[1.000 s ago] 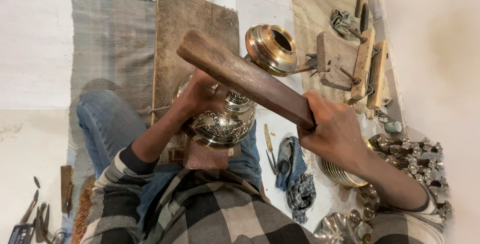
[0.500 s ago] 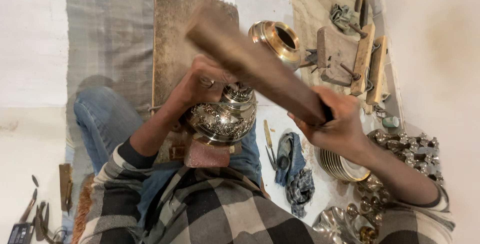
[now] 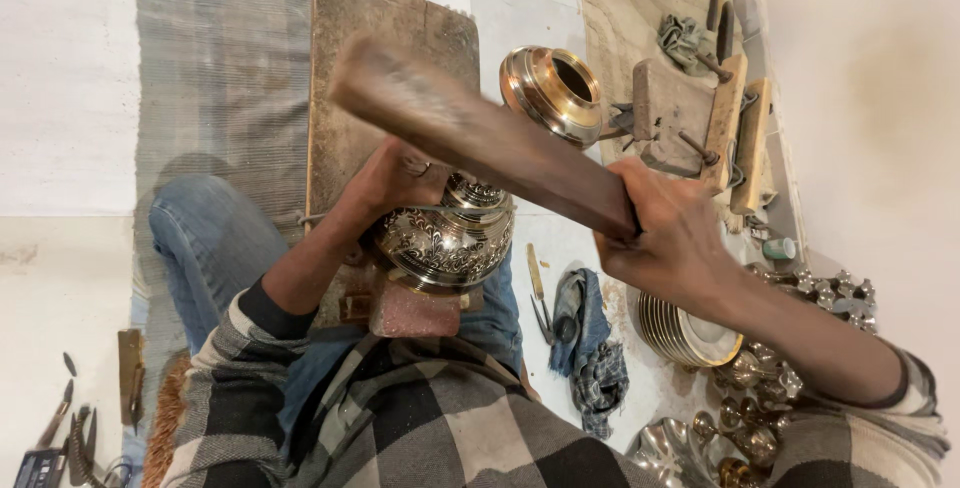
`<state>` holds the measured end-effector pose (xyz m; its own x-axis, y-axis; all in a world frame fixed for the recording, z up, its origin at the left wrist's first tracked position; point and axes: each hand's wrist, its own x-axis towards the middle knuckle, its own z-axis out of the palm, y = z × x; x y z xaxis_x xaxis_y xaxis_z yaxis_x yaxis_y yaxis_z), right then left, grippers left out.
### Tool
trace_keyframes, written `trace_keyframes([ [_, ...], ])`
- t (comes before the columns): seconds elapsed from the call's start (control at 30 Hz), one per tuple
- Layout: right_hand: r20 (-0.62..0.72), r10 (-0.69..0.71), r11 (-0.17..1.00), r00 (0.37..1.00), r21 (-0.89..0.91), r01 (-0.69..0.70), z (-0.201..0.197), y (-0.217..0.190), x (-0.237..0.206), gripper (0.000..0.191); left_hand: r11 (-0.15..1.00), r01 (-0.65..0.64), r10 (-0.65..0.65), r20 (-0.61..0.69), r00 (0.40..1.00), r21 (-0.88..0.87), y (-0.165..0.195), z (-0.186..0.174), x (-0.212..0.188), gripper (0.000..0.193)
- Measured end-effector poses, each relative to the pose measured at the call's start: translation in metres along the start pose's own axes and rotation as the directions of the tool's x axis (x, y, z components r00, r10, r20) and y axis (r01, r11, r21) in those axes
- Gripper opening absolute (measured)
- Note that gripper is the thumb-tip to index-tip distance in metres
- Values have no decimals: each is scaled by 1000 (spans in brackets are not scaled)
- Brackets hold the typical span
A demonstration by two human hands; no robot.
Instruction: The person sits on the floor and uses a wooden mallet to strike a metal chisel held against a brass lamp base, creating engraved patterns. The person repeatedly repositions the chisel and strikes it to continue the design.
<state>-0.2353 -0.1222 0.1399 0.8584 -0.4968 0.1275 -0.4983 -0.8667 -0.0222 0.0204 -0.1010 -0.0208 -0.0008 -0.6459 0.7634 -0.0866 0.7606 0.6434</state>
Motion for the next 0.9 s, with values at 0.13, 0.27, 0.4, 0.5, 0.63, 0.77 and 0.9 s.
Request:
trace_keyframes([
  [0.13,164,119,988,979,-121,-99,-3,-4,0,37,974,-228,228,5,974,-7,-2,-1,3,20],
  [0.27,144,94,994,985,-61,-86,-10,-8,3,37,993,-40,36,37,999,110,-2,-2,6,17],
  [0.4,-27,9,997,1000,74,-7,-9,-7,6,36,984,-50,49,10,999,169,3,-2,7,19],
  [0.5,249,132,984,960,-153,-95,-11,-1,4,36,999,-50,50,-16,999,-19,7,-4,7,30],
  [0.63,130,84,996,988,-16,-82,-4,3,2,35,998,65,-65,5,998,0,6,-3,4,43],
  [0.77,139,67,998,988,0,-68,-1,5,-1,34,995,68,-74,95,993,72,0,-1,0,26],
  [0.9,240,141,980,961,-175,-100,0,7,-4,45,996,73,-73,9,997,42,-1,0,-1,27],
])
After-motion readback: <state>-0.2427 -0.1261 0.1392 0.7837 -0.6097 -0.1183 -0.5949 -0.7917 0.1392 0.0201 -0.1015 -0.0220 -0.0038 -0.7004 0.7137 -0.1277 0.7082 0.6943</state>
